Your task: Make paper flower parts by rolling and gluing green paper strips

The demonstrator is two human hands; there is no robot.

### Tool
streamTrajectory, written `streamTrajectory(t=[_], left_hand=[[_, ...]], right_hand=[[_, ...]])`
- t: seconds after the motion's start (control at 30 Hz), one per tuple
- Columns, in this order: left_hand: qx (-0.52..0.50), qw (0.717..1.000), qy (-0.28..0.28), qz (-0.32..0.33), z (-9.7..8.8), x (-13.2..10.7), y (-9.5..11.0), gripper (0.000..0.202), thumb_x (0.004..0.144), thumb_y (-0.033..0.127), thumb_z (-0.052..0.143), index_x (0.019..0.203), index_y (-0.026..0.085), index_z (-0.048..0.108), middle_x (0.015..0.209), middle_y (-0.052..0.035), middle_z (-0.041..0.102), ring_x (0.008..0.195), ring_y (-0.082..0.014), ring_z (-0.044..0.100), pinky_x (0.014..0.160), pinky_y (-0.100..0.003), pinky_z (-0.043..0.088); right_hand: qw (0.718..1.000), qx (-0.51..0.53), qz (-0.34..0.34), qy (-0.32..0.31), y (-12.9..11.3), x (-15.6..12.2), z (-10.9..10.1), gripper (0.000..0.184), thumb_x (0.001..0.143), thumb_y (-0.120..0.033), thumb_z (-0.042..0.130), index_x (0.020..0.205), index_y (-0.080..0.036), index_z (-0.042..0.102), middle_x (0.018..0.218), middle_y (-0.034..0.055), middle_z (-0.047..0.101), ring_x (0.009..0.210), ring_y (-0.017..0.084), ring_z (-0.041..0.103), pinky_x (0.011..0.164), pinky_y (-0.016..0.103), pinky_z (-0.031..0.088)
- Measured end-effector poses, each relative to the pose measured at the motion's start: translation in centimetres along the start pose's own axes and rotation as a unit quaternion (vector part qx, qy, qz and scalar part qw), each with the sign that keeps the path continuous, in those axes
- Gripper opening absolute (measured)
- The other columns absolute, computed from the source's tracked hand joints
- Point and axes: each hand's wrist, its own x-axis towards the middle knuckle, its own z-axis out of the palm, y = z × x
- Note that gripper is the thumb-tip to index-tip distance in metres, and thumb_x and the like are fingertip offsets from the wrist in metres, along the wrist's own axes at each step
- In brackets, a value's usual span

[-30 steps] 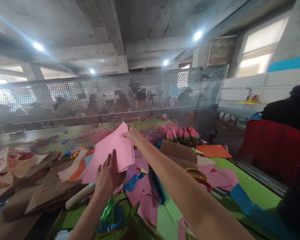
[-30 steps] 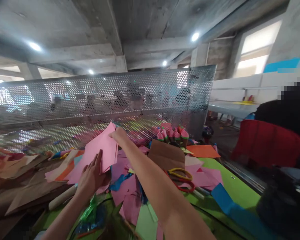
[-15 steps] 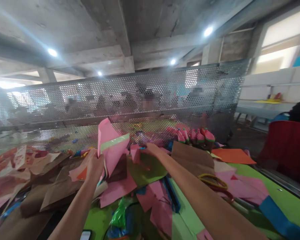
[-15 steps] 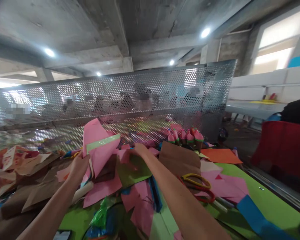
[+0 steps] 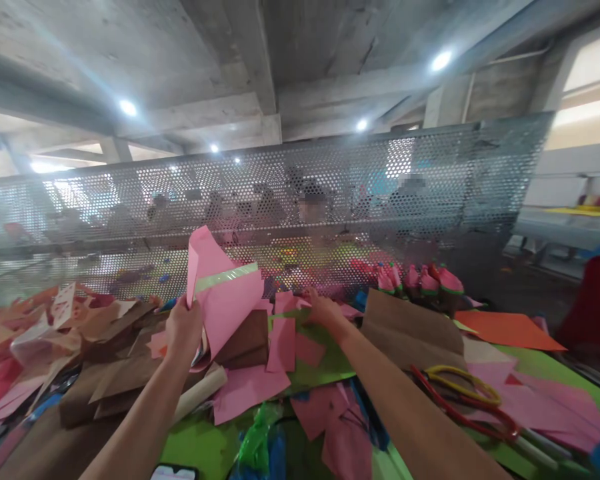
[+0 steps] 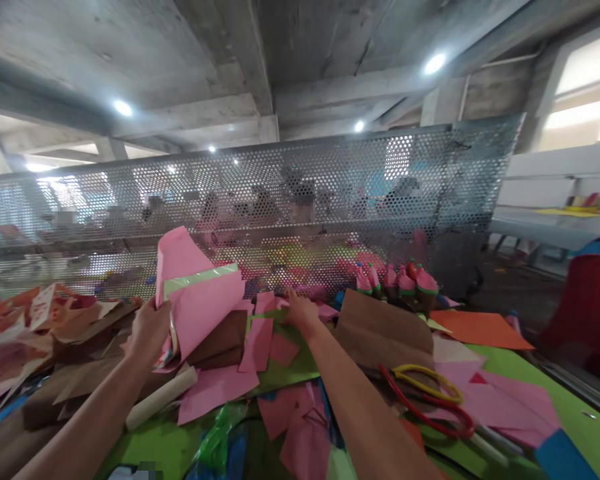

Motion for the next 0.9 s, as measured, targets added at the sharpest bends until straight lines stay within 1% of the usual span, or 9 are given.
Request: streamTrajectory(t=[0.13,0.2,0.3,0.4,0.53,0.67,0.8,0.9], left_hand=[[0.000,1.000,-0.031,0.004,0.5,-0.7,-0.7,0.030,0.085,0.028,0.045,0.099,0.017,0.069,0.081,-0.0105,0.072,0.072,-0.0284,0.066,0.062,-0.032,0.043],[-0.009,0.999,-0.048,0.019,0.8,-1.2,-0.7,0.030,0.085,0.026,0.044,0.100,0.017,0.068,0.084,-0.0104,0.072,0.075,-0.0280,0.067,0.063,-0.032,0.044],[-0.024,0.996,-0.066,0.049,1.4,-2.1,-0.4,0.029,0.086,0.025,0.044,0.102,0.019,0.067,0.091,-0.0087,0.073,0.085,-0.0269,0.068,0.069,-0.030,0.046],[-0.026,0.995,-0.078,0.060,2.1,-2.8,-0.2,0.028,0.085,0.023,0.047,0.105,0.020,0.067,0.089,-0.0078,0.074,0.084,-0.0266,0.068,0.068,-0.029,0.046],[-0.020,0.997,-0.068,0.040,2.6,-3.1,-0.4,0.030,0.086,0.024,0.046,0.107,0.018,0.067,0.083,-0.0084,0.072,0.076,-0.0266,0.067,0.061,-0.029,0.043],[-0.033,0.998,-0.047,0.022,2.5,-2.6,-0.9,0.031,0.086,0.023,0.043,0.104,0.016,0.067,0.082,-0.0081,0.069,0.073,-0.0258,0.064,0.058,-0.029,0.040],[-0.052,0.998,-0.041,0.017,2.5,-2.4,-1.4,0.030,0.084,0.022,0.044,0.103,0.017,0.066,0.076,-0.0055,0.067,0.070,-0.0241,0.062,0.057,-0.029,0.041],[-0.062,0.997,-0.041,0.013,2.6,-2.5,-1.6,0.029,0.083,0.023,0.044,0.100,0.017,0.067,0.071,-0.0037,0.065,0.066,-0.0228,0.061,0.055,-0.028,0.041]], right_hand=[[1.000,-0.020,0.015,-0.020,0.4,0.2,0.0,0.033,0.095,-0.032,0.061,0.124,-0.016,0.058,0.124,0.0098,0.061,0.104,0.024,0.063,0.087,0.044,0.054],[0.999,-0.023,0.001,-0.022,0.3,0.0,-0.3,0.033,0.095,-0.032,0.061,0.124,-0.016,0.058,0.125,0.0097,0.060,0.105,0.024,0.063,0.087,0.045,0.054],[0.999,-0.017,-0.031,-0.030,-0.3,-0.6,-0.5,0.032,0.095,-0.032,0.060,0.123,-0.017,0.058,0.124,0.0092,0.061,0.104,0.024,0.063,0.087,0.045,0.054],[0.998,-0.007,-0.060,-0.031,-1.7,-1.7,-0.6,0.031,0.096,-0.032,0.060,0.123,-0.017,0.059,0.123,0.0089,0.061,0.103,0.023,0.064,0.086,0.044,0.055],[0.995,-0.003,-0.092,-0.035,-3.8,-3.5,-0.7,0.032,0.095,-0.032,0.060,0.124,-0.017,0.058,0.124,0.0092,0.061,0.104,0.024,0.063,0.086,0.044,0.055],[0.994,-0.020,-0.094,-0.052,-5.7,-4.8,-0.7,0.031,0.095,-0.032,0.060,0.123,-0.016,0.058,0.122,0.0093,0.062,0.102,0.023,0.064,0.085,0.043,0.055],[0.990,-0.033,-0.124,-0.063,-7.0,-5.9,-0.6,0.030,0.095,-0.031,0.060,0.122,-0.017,0.059,0.121,0.0085,0.062,0.101,0.023,0.064,0.085,0.043,0.055],[0.986,-0.042,-0.152,-0.055,-7.5,-6.6,-0.4,0.029,0.096,-0.030,0.060,0.121,-0.017,0.059,0.121,0.0085,0.062,0.102,0.023,0.064,0.085,0.043,0.055]])
